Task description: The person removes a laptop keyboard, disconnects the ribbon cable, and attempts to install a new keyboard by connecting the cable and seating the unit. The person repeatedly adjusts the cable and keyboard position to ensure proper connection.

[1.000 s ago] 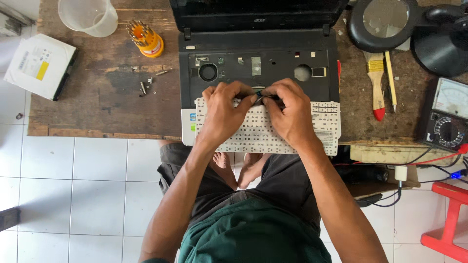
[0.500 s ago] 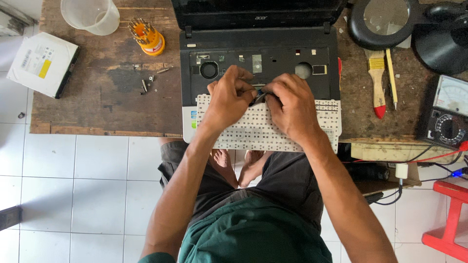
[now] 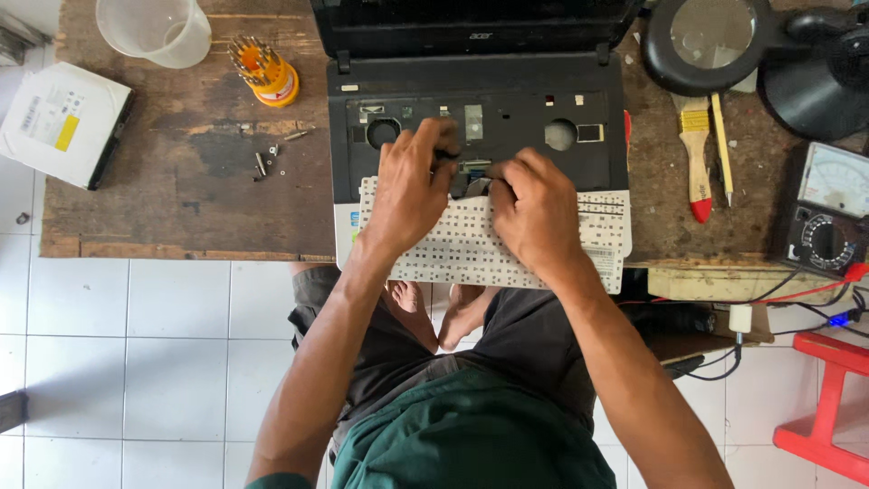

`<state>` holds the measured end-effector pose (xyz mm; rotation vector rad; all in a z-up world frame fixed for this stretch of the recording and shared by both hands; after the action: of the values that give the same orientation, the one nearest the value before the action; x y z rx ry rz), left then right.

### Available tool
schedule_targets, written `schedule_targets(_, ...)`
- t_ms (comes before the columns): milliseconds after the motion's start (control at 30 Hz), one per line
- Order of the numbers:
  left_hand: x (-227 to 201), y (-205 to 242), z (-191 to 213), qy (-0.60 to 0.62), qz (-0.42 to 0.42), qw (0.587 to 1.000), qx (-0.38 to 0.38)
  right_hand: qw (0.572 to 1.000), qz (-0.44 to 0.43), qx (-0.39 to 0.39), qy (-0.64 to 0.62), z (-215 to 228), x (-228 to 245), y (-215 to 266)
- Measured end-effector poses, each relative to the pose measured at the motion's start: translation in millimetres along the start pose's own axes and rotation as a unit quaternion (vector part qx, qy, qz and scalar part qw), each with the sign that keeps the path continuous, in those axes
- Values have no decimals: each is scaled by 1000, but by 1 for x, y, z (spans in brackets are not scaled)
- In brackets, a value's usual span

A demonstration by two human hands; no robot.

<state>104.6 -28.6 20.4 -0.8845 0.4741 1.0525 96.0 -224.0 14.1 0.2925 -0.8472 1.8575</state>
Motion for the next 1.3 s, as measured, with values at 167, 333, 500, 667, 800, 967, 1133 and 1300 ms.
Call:
schedule_targets(167, 8, -6, -5, -6, -1, 1000, 12, 998, -5, 56, 31, 10, 6, -12)
schedule_targets(333, 15, -8, -7, -13, 3, 1000, 12, 994, -19, 88, 69, 12, 12, -21)
schedule_targets(500, 16, -7, -8, -3, 27, 1000, 6, 993, -41, 83, 77, 5, 1, -19)
schedule_targets(667, 15, -9, -5, 16, 38, 999, 9, 980, -108, 133, 102, 6, 6, -26)
schedule_targets(800, 0, -10, 2, 28, 42, 999, 17, 973, -141, 138, 122, 5, 6, -27)
schedule_targets(967, -14, 11, 1, -43, 16, 999, 28, 976, -140, 132, 106, 4, 10, -30)
schedule_targets(1133, -17, 21, -1, -66, 21, 998, 9, 975, -139, 142, 98, 5, 15, -33)
schedule_targets(1300, -17, 23, -2, -60, 11, 998, -9, 973, -153, 130, 115, 2, 12, -29)
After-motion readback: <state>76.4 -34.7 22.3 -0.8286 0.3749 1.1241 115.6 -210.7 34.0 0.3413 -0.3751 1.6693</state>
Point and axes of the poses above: each hand's wrist, its own y-axis away from the middle knuckle, its own z-axis out of the back of the hand, x = y × z, the point moved 4 cm from there along -y, towards the middle knuckle, and after that the axes turned 9 degrees about -z, right-handed, at the moved point
